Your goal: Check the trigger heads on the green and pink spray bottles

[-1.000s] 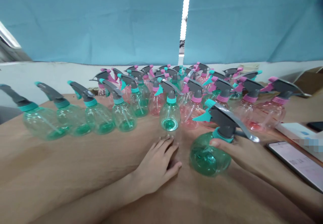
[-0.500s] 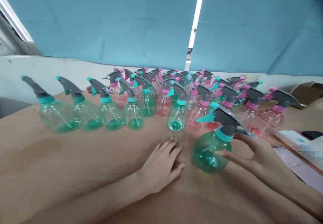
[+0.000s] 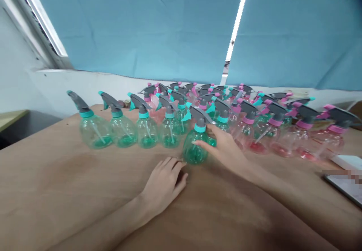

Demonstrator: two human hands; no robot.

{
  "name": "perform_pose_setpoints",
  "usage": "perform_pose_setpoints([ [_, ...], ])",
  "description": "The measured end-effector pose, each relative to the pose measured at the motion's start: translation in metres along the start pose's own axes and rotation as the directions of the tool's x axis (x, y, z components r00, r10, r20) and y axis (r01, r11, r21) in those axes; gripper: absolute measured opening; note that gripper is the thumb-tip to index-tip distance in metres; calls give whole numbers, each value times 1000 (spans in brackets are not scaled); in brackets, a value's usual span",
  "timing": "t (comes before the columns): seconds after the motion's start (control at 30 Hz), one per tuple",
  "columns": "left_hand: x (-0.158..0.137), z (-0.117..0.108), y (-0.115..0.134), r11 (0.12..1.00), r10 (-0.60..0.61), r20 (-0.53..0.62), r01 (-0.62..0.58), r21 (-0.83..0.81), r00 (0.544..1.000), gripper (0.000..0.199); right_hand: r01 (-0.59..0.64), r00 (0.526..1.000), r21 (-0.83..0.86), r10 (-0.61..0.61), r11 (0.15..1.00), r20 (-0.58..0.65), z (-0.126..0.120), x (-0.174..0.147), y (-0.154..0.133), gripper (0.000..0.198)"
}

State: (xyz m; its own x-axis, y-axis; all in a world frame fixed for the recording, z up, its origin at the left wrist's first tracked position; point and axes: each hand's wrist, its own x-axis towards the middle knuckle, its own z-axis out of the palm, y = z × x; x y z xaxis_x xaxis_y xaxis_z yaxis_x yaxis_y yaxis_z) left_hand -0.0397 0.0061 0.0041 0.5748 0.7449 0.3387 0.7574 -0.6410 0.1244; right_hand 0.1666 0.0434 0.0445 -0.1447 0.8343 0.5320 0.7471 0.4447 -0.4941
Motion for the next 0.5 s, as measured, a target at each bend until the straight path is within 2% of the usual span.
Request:
perform_pose_setpoints([
  [0.17,-1,0,4,999,33,-18,-34,-17,999,18,21,999,-34,-22,999,-36,21,14,2,59],
  [0.5,-2,1,4,996,54,-36,-57,-62,998,20,-16,1000,-81,15,997,-8,23,33,13,62],
])
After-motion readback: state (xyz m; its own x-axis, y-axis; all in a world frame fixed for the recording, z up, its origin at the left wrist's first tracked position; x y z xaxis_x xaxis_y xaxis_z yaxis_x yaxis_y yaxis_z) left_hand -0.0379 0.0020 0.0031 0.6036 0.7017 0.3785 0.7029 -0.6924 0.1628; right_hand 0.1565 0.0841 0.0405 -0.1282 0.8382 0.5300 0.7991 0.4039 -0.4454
